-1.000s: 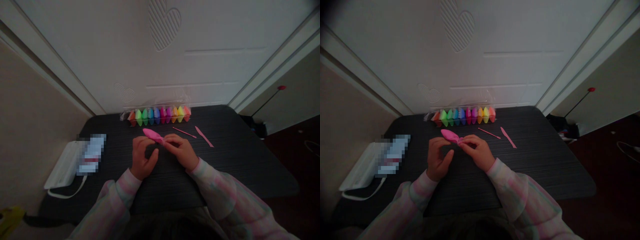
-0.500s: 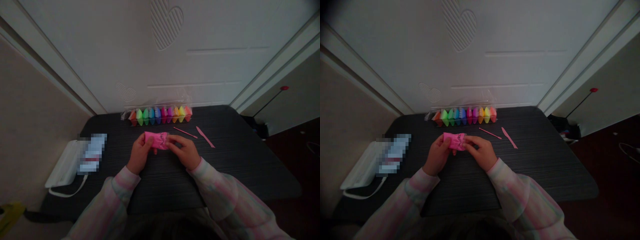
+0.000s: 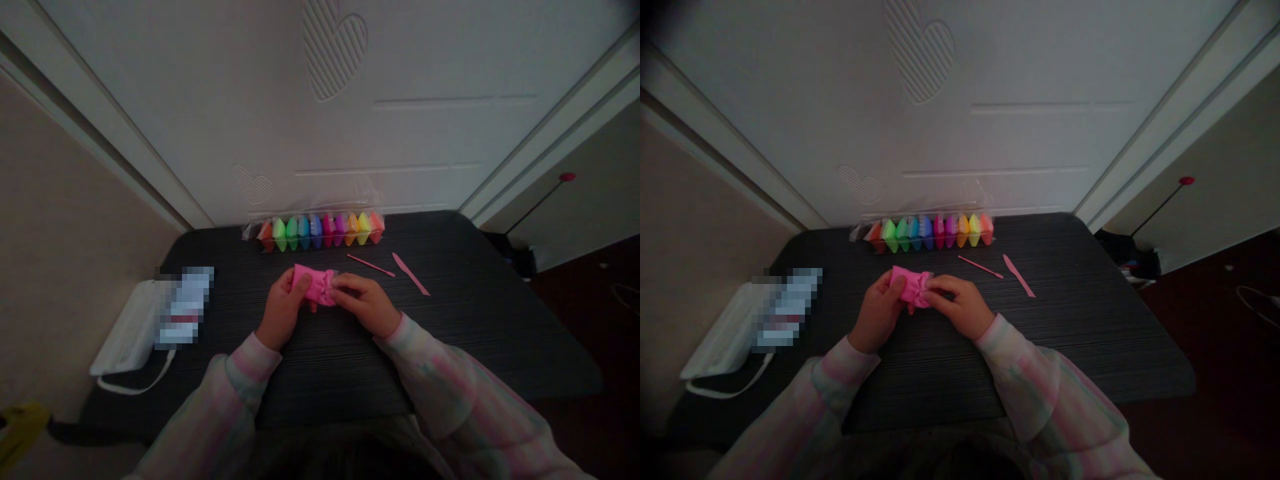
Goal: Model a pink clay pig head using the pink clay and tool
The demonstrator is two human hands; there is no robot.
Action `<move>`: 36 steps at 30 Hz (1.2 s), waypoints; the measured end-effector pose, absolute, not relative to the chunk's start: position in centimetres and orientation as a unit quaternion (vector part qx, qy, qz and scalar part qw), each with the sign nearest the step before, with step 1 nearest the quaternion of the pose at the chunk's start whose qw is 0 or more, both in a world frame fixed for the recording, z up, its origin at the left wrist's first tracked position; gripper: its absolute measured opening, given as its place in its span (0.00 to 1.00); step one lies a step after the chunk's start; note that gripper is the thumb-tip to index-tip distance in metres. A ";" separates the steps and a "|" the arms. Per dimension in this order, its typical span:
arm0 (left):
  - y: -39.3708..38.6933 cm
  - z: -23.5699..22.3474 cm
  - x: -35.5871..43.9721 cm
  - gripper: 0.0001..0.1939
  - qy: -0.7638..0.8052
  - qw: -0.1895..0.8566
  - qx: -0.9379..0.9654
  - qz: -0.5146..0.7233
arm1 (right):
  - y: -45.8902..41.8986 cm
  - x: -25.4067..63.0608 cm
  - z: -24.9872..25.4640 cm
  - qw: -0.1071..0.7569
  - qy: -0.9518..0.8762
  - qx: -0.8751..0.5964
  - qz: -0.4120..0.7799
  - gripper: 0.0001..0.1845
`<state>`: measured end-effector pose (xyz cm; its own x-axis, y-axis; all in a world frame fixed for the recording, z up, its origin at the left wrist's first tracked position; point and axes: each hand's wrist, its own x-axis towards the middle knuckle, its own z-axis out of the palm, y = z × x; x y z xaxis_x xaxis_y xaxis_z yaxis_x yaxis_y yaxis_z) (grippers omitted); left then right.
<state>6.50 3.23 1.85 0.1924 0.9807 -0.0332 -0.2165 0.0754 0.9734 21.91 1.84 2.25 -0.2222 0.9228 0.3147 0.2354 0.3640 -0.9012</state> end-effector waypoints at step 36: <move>3.5 1.5 6.7 0.13 0.412 0.630 0.454 0.477 | 2.0 22.5 2.7 0.373 -0.711 -0.455 0.386 0.07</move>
